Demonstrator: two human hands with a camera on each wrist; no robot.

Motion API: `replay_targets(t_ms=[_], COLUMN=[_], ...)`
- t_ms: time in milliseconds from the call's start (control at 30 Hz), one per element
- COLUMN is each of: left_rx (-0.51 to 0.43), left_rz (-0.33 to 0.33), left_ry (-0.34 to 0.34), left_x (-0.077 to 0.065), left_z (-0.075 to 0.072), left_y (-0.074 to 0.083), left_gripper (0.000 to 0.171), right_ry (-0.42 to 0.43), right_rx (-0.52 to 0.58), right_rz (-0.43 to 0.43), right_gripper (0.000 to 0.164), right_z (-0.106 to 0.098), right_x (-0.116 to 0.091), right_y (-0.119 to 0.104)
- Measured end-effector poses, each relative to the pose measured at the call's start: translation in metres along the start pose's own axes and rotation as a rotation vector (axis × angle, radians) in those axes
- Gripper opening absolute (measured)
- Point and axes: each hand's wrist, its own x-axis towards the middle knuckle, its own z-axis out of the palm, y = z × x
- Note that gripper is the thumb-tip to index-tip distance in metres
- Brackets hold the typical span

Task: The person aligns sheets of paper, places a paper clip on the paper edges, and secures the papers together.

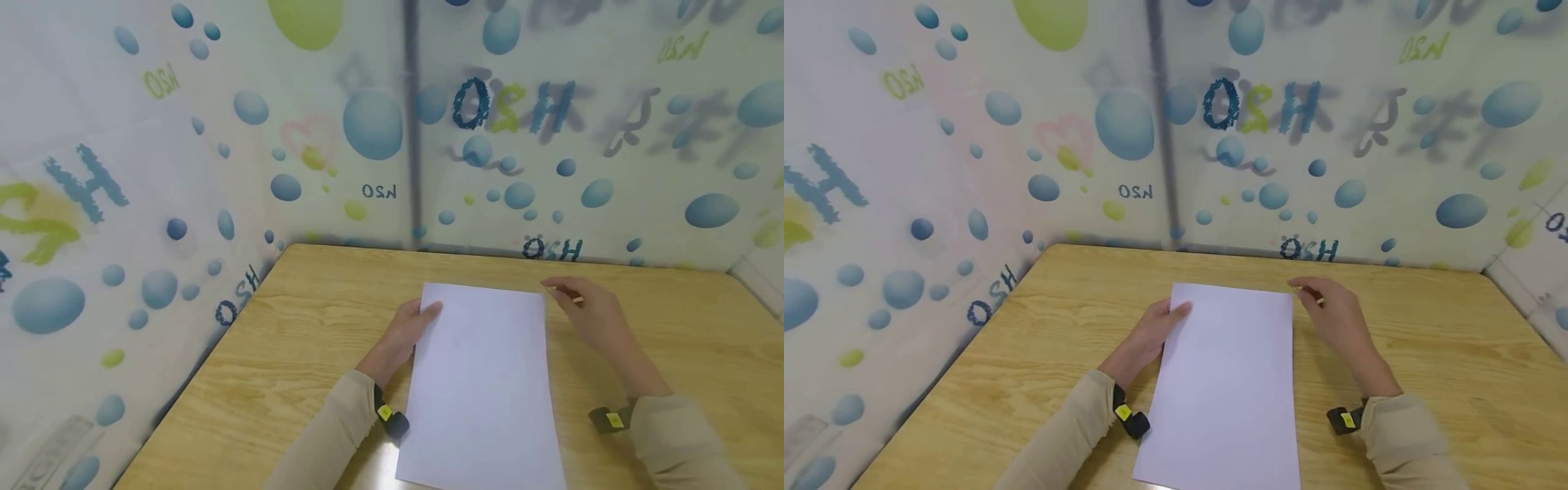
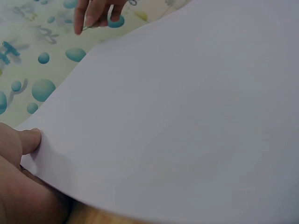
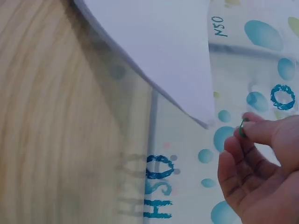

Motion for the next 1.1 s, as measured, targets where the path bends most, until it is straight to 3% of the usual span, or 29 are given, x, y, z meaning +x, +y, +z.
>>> replay_targets(t_ms=[267,433,633,1100], left_rx=[-0.025,-0.036,-0.041,-0.081], left_rz=[-0.025,-0.021,-0.019,-0.005], left_ry=[-0.005,-0.021,-0.025,-0.054], left_x=[0.003,0.003,0.003,0.006], left_z=[0.0,0.001,0.001,-0.002], left_y=[-0.004,-0.005,-0.004,-0.006], left_gripper=[0.03,0.029,0.029,0.03], right_ry=[0.043,-0.017,-0.073,-0.06], right_rx=[0.105,0.183,0.198,0.185], right_rz=[0.017,0.088,0.135,0.049], right_gripper=[0.018,0.025,0.028,0.018], right_z=[0.007,0.018,0.04,0.084], right_x=[0.005,0.013,0.031,0.068], right_y=[-0.018,-0.023,-0.036,-0.076])
